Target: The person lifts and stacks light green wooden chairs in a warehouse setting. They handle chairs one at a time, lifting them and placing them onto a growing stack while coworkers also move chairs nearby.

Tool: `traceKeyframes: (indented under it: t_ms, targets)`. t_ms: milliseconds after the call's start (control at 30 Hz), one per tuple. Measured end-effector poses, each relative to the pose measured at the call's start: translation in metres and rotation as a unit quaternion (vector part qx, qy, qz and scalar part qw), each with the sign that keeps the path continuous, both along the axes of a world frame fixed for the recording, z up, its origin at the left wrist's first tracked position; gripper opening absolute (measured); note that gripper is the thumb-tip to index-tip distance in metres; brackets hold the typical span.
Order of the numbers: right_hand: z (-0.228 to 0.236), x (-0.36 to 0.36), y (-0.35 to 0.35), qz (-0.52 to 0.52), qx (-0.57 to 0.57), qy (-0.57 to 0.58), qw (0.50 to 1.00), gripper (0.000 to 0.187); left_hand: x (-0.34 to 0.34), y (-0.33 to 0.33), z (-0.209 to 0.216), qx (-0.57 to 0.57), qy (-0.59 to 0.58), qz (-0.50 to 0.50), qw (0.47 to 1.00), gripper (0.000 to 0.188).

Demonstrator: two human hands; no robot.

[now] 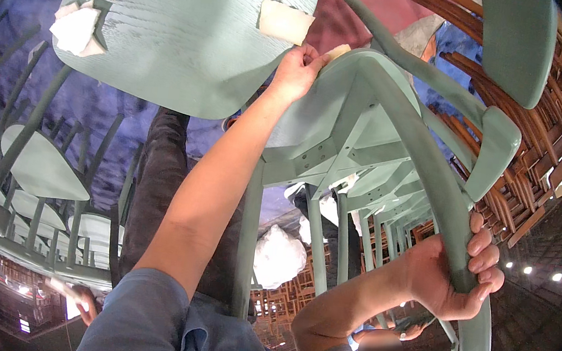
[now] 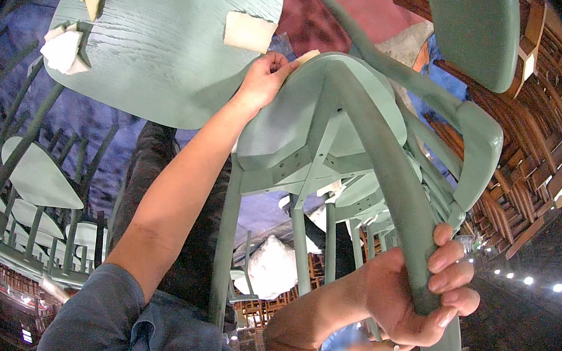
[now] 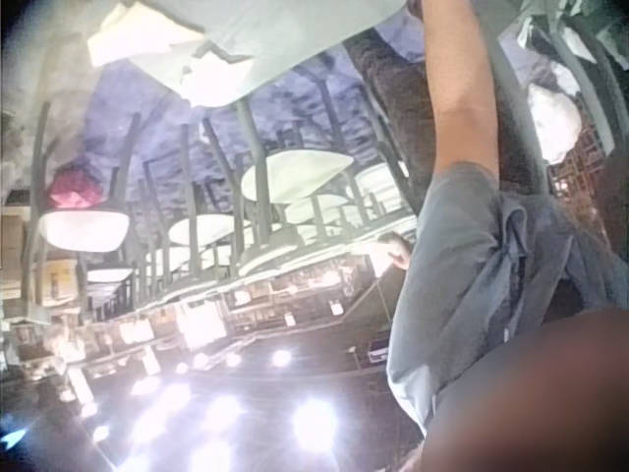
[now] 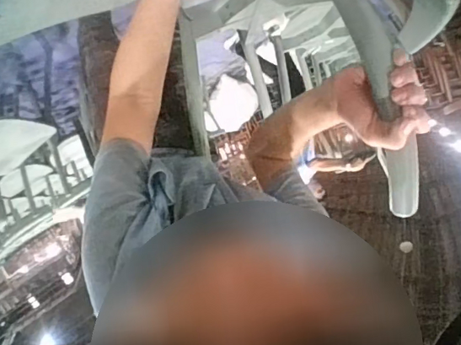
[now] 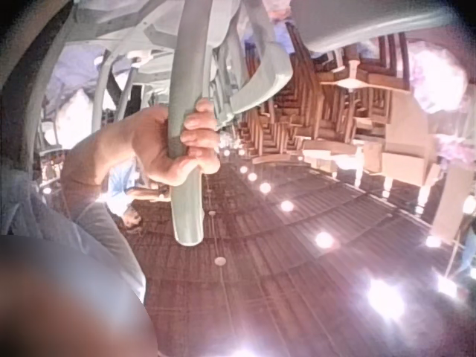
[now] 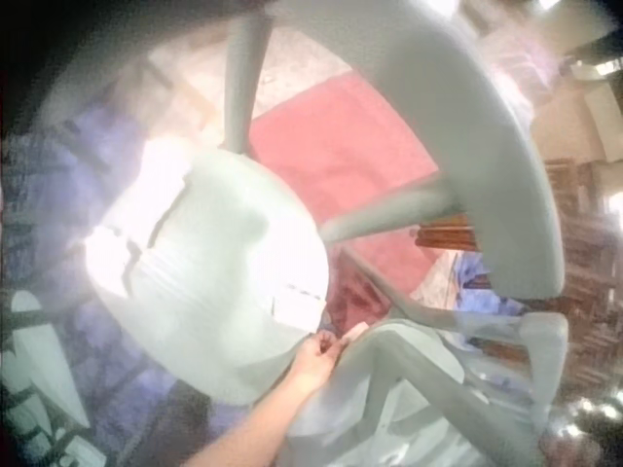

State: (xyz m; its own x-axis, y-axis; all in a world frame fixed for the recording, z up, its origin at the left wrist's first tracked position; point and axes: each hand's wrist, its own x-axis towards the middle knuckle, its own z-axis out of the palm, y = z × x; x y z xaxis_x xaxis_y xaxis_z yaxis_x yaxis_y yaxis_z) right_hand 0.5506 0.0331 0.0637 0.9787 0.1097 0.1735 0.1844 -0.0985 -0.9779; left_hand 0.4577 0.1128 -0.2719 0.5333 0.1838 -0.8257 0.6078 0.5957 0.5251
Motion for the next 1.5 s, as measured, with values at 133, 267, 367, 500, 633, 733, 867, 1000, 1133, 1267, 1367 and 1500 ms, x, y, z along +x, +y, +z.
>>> traceKeyframes:
  t_ms: [133,267,367,500,633,733,867,1000,1133,1267,1367,1500]
  targets:
    - [-0.011,0.009,0.004,0.022,-0.016,-0.005,1.0,0.014,-0.011,-0.001,0.013,-0.015,0.027,0.057,0.998,0.041]
    - [-0.022,0.021,0.009,0.024,-0.055,-0.026,0.998,0.014,-0.06,0.006,0.034,0.03,0.008,-0.014,0.999,0.056]
    - [-0.027,0.026,0.015,0.043,-0.047,0.009,0.998,0.007,-0.101,0.005,0.049,0.082,-0.003,-0.079,0.993,0.055]
    - [-0.032,0.027,0.019,0.025,-0.037,0.008,0.999,0.01,-0.144,-0.003,0.061,0.136,0.007,-0.176,0.975,0.056]
    - [-0.032,0.022,0.016,-0.018,-0.128,0.045,0.991,0.019,-0.181,-0.021,0.091,0.179,-0.004,-0.198,0.964,0.062]
    - [-0.027,0.014,0.001,0.079,-0.113,0.096,0.986,0.04,-0.205,-0.037,0.123,0.148,0.035,-0.211,0.966,0.067]
    - [-0.009,-0.014,-0.05,0.166,-0.17,0.131,0.963,0.072,-0.25,-0.06,0.175,0.07,0.019,-0.14,0.987,0.074]
    - [0.019,-0.064,-0.155,0.288,-0.328,0.113,0.892,0.07,-0.305,-0.098,0.224,-0.047,0.072,0.055,0.995,0.07]
    - [0.053,-0.13,-0.277,0.38,-0.371,0.209,0.821,0.058,-0.362,-0.138,0.256,-0.094,-0.04,0.201,0.974,0.064]
    - [0.073,-0.201,-0.368,0.323,-0.358,0.386,0.787,0.055,-0.401,-0.174,0.288,-0.078,-0.088,0.198,0.973,0.066]
    - [0.072,-0.247,-0.418,0.284,-0.341,0.376,0.813,0.046,-0.421,-0.206,0.309,-0.068,-0.027,0.164,0.984,0.064]
    - [0.057,-0.285,-0.449,0.217,-0.279,0.37,0.859,0.041,-0.437,-0.249,0.318,-0.06,-0.004,0.114,0.992,0.056]
